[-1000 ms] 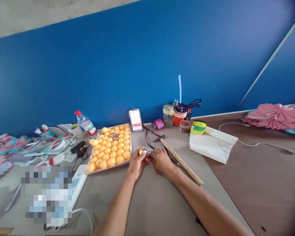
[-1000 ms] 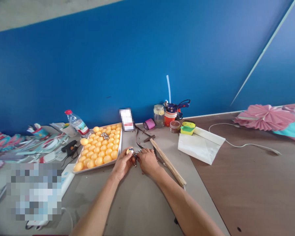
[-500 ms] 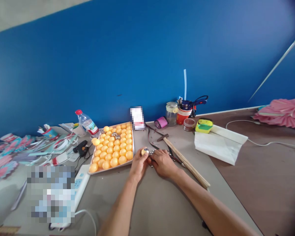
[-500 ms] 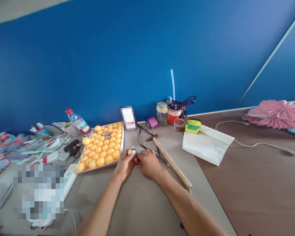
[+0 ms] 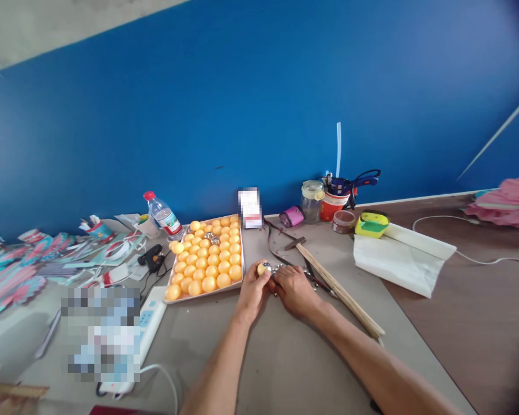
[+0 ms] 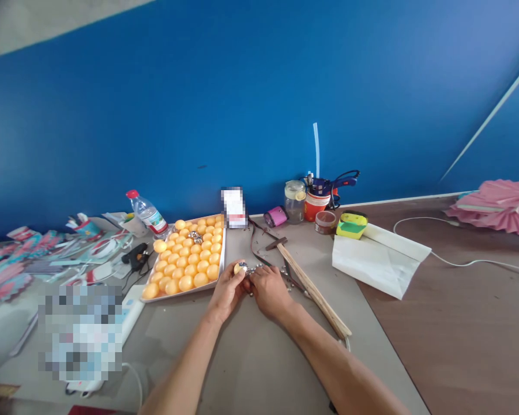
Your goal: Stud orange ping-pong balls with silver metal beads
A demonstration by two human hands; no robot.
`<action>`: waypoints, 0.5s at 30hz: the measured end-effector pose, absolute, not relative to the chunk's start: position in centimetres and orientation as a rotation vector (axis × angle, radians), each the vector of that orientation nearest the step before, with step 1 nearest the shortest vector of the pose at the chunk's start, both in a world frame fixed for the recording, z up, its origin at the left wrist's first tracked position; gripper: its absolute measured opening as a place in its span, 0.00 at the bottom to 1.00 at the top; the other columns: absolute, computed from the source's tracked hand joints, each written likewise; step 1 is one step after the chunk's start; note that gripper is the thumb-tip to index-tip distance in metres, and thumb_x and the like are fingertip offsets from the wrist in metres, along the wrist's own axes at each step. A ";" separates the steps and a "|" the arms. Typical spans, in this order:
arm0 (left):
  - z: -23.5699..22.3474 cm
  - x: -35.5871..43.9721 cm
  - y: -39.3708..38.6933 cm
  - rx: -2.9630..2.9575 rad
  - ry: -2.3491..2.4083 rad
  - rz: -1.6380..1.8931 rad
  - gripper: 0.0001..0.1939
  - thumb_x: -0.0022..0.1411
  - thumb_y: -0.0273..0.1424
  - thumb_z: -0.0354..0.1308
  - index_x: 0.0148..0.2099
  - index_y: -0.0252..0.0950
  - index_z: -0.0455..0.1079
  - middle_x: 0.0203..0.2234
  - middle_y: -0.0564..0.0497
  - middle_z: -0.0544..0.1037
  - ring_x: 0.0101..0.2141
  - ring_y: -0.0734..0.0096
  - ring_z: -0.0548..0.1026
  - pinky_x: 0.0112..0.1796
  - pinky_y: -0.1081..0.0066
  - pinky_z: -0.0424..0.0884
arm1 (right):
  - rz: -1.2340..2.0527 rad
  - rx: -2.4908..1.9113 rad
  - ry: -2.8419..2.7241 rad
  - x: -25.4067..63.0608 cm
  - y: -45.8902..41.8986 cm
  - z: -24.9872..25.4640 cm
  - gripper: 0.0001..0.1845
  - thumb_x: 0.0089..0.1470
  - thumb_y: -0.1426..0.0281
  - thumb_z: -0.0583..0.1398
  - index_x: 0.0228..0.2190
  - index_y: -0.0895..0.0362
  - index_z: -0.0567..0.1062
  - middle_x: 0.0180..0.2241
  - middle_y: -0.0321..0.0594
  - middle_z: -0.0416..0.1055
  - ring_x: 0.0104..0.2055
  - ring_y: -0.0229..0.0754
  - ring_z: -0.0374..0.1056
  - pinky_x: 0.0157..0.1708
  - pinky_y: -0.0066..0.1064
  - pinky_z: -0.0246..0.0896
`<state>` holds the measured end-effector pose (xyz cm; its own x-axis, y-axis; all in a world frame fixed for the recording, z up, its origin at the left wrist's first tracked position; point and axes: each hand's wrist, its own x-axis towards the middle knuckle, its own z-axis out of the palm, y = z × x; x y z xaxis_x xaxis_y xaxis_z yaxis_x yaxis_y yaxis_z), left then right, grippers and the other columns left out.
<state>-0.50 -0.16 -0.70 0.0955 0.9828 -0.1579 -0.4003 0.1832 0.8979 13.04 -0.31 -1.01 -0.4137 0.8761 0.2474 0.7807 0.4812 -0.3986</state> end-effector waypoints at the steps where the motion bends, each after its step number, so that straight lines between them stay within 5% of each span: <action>1: -0.8 -0.5 -0.2 0.808 0.931 1.216 0.24 0.46 0.38 0.66 0.44 0.35 0.64 0.22 0.58 0.67 0.19 0.79 0.66 0.23 0.75 0.64 | 0.300 -1.376 -2.275 13.2 -0.3 -1.0 0.09 0.55 0.73 0.52 0.27 0.57 0.72 0.31 0.41 0.71 0.37 0.42 0.64 0.39 0.32 0.50; 15: -0.1 -0.5 -0.4 0.771 0.878 1.234 0.23 0.45 0.29 0.66 0.45 0.37 0.66 0.32 0.53 0.73 0.30 0.72 0.74 0.36 0.70 0.69 | 0.983 -1.231 -1.389 13.9 0.5 -0.4 0.07 0.46 0.67 0.55 0.27 0.57 0.70 0.23 0.33 0.67 0.24 0.35 0.60 0.26 0.27 0.56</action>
